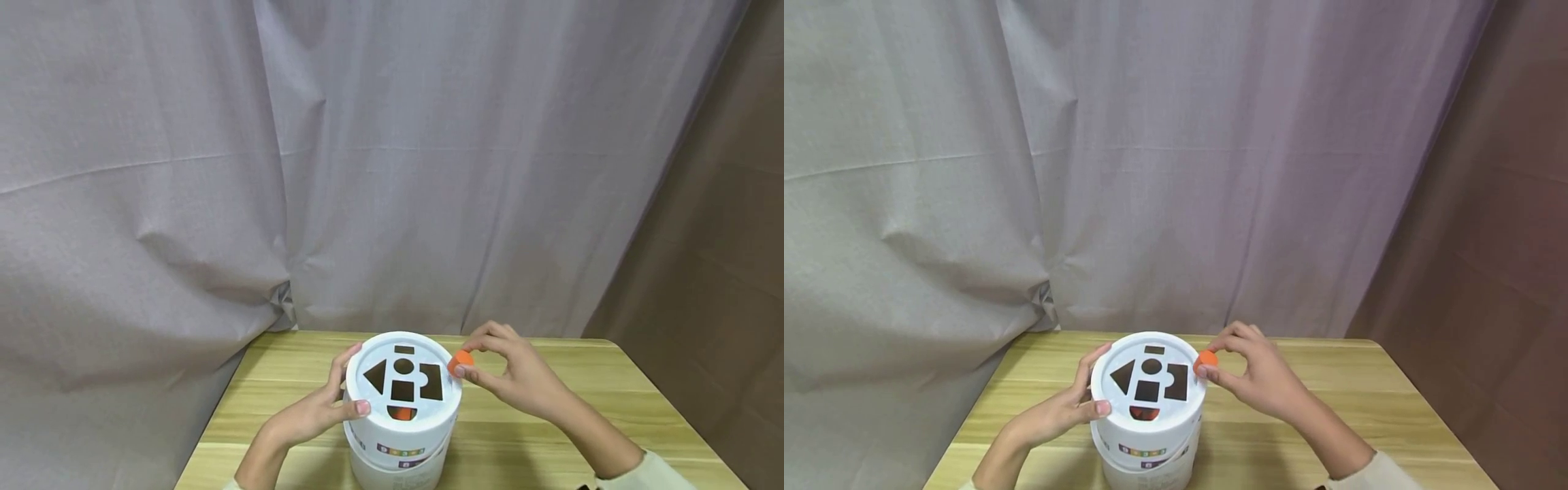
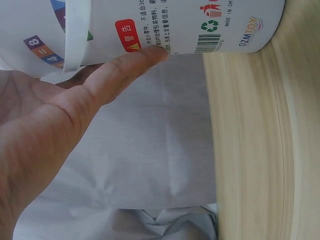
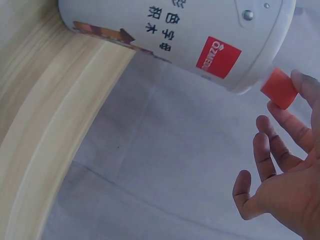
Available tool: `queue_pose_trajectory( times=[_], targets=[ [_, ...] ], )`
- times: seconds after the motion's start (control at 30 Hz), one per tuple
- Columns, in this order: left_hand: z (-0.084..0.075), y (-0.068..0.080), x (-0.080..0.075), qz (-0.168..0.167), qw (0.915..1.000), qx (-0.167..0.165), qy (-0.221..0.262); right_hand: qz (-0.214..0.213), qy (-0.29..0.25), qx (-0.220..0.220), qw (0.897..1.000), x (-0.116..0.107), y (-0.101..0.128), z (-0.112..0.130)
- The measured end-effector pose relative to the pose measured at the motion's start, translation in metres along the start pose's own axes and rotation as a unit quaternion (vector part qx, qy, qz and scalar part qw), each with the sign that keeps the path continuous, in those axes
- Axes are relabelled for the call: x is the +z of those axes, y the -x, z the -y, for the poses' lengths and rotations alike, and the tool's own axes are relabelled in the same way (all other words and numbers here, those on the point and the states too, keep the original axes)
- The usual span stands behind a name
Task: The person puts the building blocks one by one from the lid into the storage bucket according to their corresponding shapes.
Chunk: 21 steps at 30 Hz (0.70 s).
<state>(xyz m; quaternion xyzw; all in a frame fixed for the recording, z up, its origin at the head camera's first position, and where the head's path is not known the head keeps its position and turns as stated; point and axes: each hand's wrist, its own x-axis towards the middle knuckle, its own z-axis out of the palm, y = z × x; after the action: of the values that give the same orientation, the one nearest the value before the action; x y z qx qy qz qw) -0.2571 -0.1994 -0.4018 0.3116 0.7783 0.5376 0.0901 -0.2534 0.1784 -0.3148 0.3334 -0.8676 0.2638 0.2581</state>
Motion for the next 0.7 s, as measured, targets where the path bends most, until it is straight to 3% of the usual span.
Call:
queue_pose_trajectory(
  times=[0.3, 0.7],
  targets=[
    [0.000, 0.001, -0.001, -0.004, 1.0000, 0.002, -0.001, 0.018, -0.021, 0.009, 1.000, 0.013, -0.014, 0.007],
    [0.000, 0.000, -0.001, -0.002, 1.0000, -0.001, -0.002, 0.021, -0.032, -0.022, 0.999, 0.030, -0.027, 0.015]
  ],
)
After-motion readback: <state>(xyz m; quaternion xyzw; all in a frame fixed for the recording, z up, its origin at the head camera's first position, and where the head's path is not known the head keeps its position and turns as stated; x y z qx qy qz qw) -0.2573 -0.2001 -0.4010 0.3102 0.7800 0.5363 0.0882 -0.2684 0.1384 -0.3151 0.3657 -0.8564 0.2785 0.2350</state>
